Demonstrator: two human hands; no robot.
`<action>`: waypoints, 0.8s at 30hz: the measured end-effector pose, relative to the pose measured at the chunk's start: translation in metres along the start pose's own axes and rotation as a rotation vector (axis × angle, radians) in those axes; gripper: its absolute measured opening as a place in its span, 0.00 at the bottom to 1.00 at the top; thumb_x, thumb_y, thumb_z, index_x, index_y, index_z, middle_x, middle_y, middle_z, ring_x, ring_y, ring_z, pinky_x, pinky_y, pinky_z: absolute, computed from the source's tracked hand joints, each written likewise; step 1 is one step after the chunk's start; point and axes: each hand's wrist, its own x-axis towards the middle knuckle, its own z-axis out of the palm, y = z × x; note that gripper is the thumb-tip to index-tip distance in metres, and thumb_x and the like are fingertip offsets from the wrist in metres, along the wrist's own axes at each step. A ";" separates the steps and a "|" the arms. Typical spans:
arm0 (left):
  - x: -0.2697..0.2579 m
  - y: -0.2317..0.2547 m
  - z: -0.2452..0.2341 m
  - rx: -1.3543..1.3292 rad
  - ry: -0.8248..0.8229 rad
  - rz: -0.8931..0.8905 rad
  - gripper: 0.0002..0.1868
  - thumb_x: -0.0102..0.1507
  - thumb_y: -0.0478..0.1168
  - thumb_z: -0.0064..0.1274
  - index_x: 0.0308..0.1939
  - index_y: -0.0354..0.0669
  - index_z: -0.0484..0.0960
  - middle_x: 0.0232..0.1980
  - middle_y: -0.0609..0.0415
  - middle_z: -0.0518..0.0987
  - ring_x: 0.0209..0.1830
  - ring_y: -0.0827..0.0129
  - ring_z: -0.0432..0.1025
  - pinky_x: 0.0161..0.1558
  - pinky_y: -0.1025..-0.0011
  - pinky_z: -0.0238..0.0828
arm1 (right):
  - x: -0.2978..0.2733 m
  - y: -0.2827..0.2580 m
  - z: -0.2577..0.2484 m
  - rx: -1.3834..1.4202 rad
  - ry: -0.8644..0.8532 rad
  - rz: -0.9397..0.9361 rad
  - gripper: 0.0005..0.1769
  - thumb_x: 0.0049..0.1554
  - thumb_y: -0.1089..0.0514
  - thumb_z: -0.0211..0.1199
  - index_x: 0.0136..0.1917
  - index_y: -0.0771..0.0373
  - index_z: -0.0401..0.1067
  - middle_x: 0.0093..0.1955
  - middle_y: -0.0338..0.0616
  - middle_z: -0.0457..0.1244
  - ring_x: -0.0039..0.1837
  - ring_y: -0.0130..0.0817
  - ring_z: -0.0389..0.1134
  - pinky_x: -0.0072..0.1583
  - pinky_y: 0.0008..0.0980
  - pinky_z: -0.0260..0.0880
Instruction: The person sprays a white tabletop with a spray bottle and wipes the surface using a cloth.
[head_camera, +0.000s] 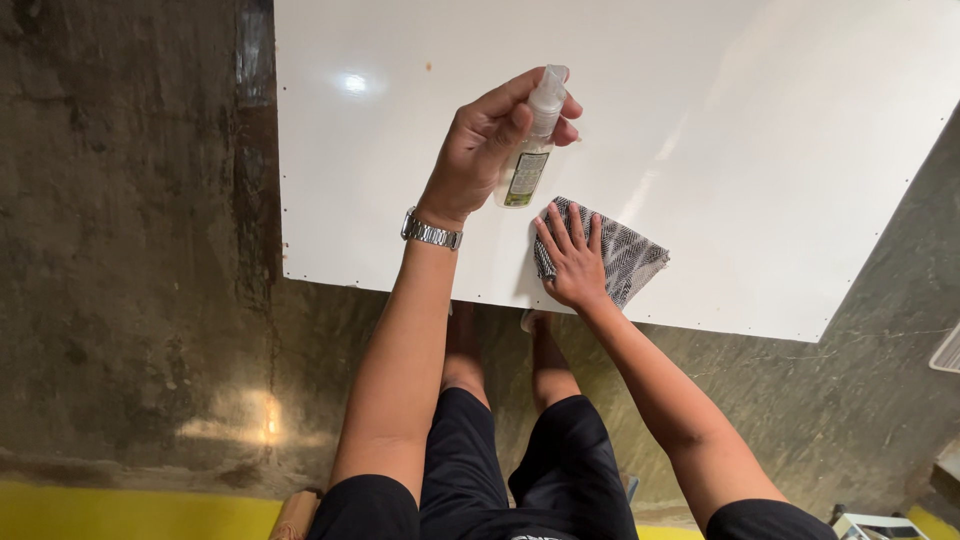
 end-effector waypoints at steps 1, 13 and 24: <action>0.002 0.001 0.001 -0.001 -0.008 0.004 0.28 0.69 0.54 0.45 0.65 0.39 0.68 0.53 0.49 0.79 0.50 0.68 0.76 0.57 0.66 0.76 | 0.000 0.000 0.000 0.002 0.009 -0.003 0.57 0.36 0.50 0.65 0.76 0.50 0.46 0.80 0.44 0.37 0.80 0.49 0.30 0.74 0.60 0.25; 0.013 0.007 0.017 0.664 0.203 0.187 0.29 0.68 0.47 0.48 0.68 0.47 0.53 0.49 0.54 0.67 0.45 0.72 0.69 0.45 0.71 0.79 | -0.001 0.002 0.000 0.011 0.035 -0.018 0.56 0.36 0.51 0.65 0.76 0.51 0.47 0.80 0.44 0.37 0.80 0.49 0.31 0.74 0.59 0.26; -0.062 -0.029 0.001 1.483 0.664 0.489 0.22 0.71 0.38 0.42 0.67 0.45 0.57 0.49 0.50 0.73 0.44 0.63 0.71 0.34 0.76 0.73 | -0.002 0.005 0.013 -0.024 0.042 -0.028 0.55 0.38 0.52 0.60 0.77 0.53 0.45 0.80 0.46 0.35 0.80 0.49 0.28 0.74 0.60 0.22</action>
